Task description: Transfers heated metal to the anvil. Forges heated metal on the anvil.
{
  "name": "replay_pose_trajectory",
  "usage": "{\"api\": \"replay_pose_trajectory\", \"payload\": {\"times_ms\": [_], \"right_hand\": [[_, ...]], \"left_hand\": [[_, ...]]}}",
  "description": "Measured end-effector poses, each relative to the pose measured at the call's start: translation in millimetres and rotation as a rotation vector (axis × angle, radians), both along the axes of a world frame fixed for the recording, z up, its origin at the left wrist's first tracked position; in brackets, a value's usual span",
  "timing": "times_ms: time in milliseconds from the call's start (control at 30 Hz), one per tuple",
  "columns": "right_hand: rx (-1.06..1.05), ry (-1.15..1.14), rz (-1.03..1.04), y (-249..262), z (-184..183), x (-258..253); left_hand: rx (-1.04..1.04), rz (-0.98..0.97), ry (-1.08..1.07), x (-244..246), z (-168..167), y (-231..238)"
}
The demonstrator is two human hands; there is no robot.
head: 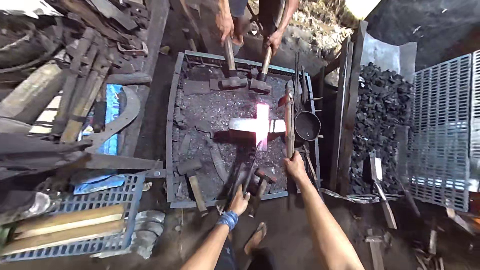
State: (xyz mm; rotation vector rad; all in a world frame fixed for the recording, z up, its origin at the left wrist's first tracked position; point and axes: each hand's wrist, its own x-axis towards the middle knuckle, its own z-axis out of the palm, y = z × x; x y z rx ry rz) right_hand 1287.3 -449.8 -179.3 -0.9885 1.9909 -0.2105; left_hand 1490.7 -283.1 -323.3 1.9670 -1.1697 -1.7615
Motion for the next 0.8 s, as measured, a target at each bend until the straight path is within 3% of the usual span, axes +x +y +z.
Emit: {"api": "replay_pose_trajectory", "payload": {"times_ms": [167, 300, 367, 467, 567, 633, 800], "right_hand": [[0.083, -0.013, 0.008, 28.7, -35.4, 20.6], [-0.009, -0.059, -0.056, 31.9, -20.9, 21.2], [-0.127, -0.229, -0.096, 44.3, -12.3, 4.3], [-0.207, -0.482, -0.125, 111.7, -2.8, -13.9], [-0.201, -0.21, -0.063, 188.6, 21.4, -7.4], [-0.155, -0.153, -0.019, 224.5, 24.7, -9.5], [-0.125, -0.148, 0.093, 250.5, 26.3, -6.0]], "left_hand": [[0.044, -0.104, -0.132, 5.3, -4.1, -9.8], [0.061, -0.144, -0.179, 1.7, 4.8, -15.3], [0.069, -0.133, -0.181, -1.8, 9.7, -8.3], [0.085, -0.123, -0.181, -4.7, 15.5, 11.8], [0.096, -0.127, -0.213, -9.3, 21.2, 36.8], [0.108, -0.128, -0.233, -12.6, 21.1, 50.4], [0.119, -0.129, -0.261, -23.6, 22.0, 68.9]]}}
